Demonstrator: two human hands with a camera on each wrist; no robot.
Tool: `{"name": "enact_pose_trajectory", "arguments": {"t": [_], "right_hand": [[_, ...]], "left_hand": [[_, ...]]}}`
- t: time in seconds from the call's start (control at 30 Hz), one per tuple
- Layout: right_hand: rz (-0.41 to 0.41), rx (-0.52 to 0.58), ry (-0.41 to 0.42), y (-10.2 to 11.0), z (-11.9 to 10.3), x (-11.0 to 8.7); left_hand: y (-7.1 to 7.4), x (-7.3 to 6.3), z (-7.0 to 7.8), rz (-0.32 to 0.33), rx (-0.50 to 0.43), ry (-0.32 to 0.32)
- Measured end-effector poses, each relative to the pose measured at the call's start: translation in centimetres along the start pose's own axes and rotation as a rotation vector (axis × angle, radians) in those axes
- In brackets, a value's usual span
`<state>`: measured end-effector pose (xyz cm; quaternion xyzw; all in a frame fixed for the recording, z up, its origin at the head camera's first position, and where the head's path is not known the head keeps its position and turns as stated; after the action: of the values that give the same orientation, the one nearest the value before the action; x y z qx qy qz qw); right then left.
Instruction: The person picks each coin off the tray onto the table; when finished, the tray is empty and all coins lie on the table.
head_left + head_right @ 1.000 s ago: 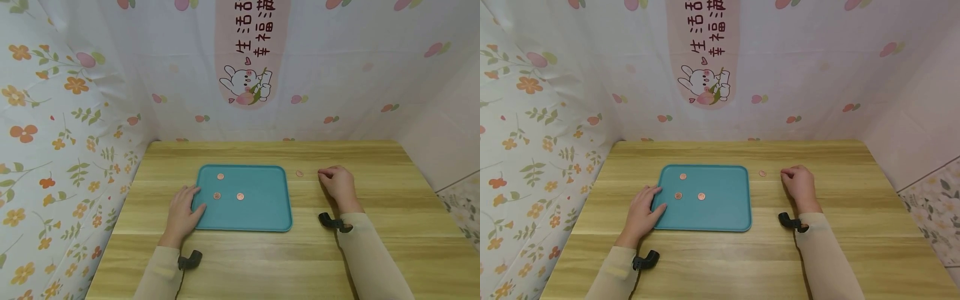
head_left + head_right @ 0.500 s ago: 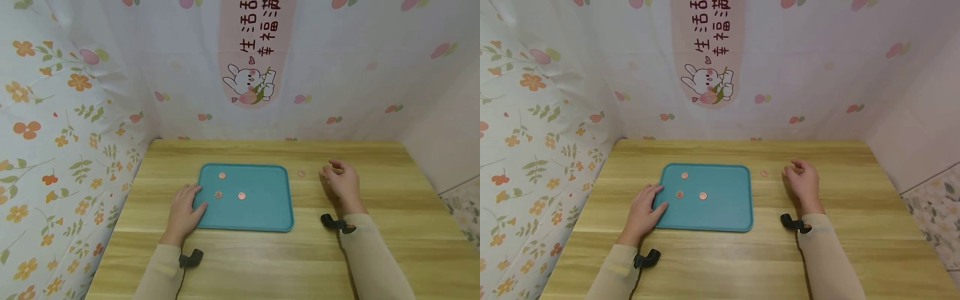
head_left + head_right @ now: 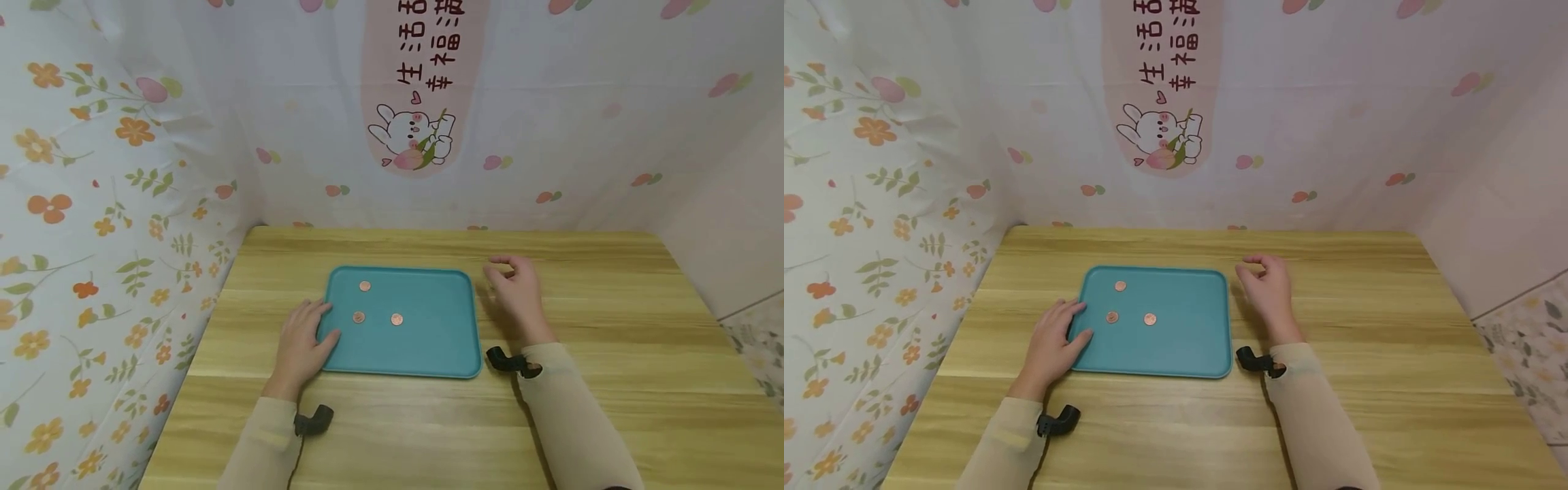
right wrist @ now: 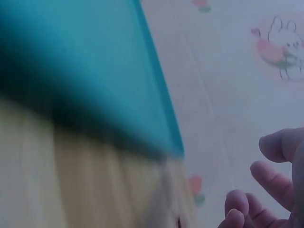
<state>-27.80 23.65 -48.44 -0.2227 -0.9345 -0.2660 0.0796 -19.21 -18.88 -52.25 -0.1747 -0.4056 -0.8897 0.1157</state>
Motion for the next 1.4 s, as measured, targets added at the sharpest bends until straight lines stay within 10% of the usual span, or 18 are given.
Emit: {"name": "enact_pose_trajectory", "arguments": {"t": [0.37, 0.77, 1.4], "right_hand": [[-0.125, 0.049, 0.076, -5.7, -5.0, -2.1], [-0.473, -0.057, 0.148, -13.0, -7.8, -4.4], [-0.606, -0.171, 0.323, -18.3, -10.7, -6.8]], "left_hand": [[0.0, 0.1, -0.1, -0.003, 0.003, 0.007], [0.2, 0.2, 0.0, -0.004, 0.001, 0.011], [0.2, 0.4, -0.2, 0.001, 0.003, 0.002]]}}
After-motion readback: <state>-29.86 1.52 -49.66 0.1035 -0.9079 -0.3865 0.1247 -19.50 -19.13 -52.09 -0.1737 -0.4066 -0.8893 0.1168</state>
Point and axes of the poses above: each hand's wrist, its own x-axis towards the middle knuckle, its own y-axis out of the back of the hand, z = x × y, the point moved 6 cm from there along x, towards the middle knuckle, and after that the axes turned 15 degrees about z, right-handed, at the moved point
